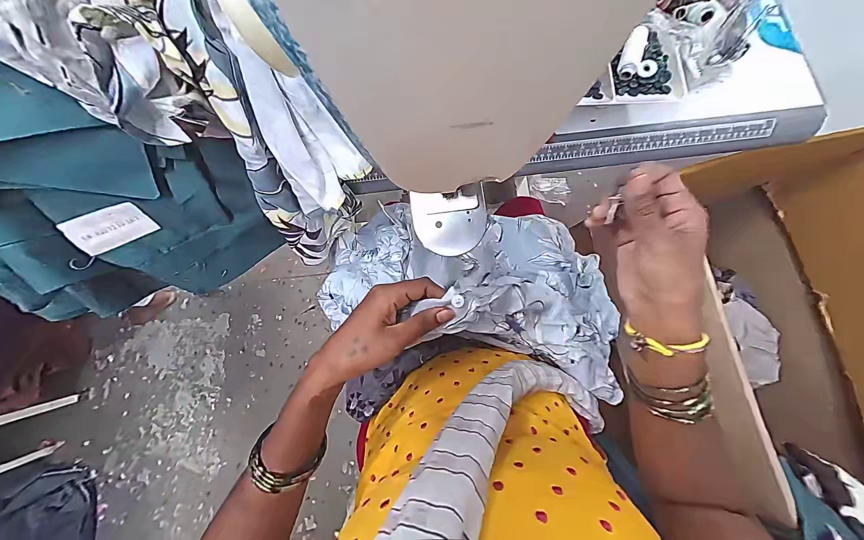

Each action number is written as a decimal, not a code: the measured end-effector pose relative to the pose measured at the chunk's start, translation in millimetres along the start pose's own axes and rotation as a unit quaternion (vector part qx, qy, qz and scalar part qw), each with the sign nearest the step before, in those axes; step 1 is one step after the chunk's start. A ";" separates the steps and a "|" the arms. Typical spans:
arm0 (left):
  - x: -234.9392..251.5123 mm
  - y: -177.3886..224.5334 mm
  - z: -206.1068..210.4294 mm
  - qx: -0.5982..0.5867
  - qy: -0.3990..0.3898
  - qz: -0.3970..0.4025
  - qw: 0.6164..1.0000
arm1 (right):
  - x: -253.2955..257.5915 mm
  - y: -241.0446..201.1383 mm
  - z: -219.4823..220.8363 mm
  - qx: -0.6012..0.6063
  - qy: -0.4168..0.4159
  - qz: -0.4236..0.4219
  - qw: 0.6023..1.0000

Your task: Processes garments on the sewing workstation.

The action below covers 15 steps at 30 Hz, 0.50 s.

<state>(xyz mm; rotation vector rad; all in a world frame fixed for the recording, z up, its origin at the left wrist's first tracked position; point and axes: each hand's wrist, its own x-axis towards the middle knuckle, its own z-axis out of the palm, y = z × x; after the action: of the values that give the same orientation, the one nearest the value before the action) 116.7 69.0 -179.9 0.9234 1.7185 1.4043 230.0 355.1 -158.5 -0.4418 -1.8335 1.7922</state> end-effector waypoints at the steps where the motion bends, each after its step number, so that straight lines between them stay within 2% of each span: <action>1: -1.1 -1.6 -1.0 -0.007 -0.004 0.000 1.000 | 1.5 0.2 -2.5 0.020 0.010 0.000 1.000; 2: -1.2 -3.2 -1.5 -0.007 -0.012 0.004 1.000 | -0.3 3.3 -1.8 0.025 -0.015 -0.001 1.000; 4: -0.1 -5.5 -1.6 0.034 -0.046 0.043 0.997 | -9.5 16.1 7.5 -0.013 -0.141 -0.018 0.990; 6: -2.6 -2.3 -9.9 0.114 -0.088 0.095 0.985 | -18.0 31.4 17.3 -0.134 -0.296 -0.042 0.945; 7: -8.9 0.1 -21.1 0.158 -0.082 0.100 0.979 | -22.5 37.3 16.1 -0.216 -0.335 -0.042 0.916; 8: -18.2 -0.2 -37.4 0.204 -0.045 0.082 0.974 | -24.7 44.1 8.4 -0.280 -0.332 -0.035 0.900; 9: -30.5 -5.2 -57.6 0.244 0.016 0.048 0.968 | -24.5 51.2 -6.7 -0.330 -0.294 -0.015 0.897; 11: -59.6 -26.8 -97.8 0.292 0.137 -0.051 0.945 | -23.4 64.6 -52.5 -0.414 -0.164 0.041 0.894; 12: -73.8 -40.5 -111.7 0.294 0.174 -0.114 0.933 | -26.3 70.0 -77.0 -0.455 -0.102 0.079 0.881; 15: -92.4 -76.4 -119.8 0.255 0.202 -0.240 0.915 | -50.3 84.3 -128.8 -0.525 0.004 0.222 0.821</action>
<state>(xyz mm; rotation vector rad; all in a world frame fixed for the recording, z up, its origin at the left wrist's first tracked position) 50.4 -79.0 -229.3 0.4115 2.4903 0.8633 333.9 436.5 -252.2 -1.3538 -2.7519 0.7823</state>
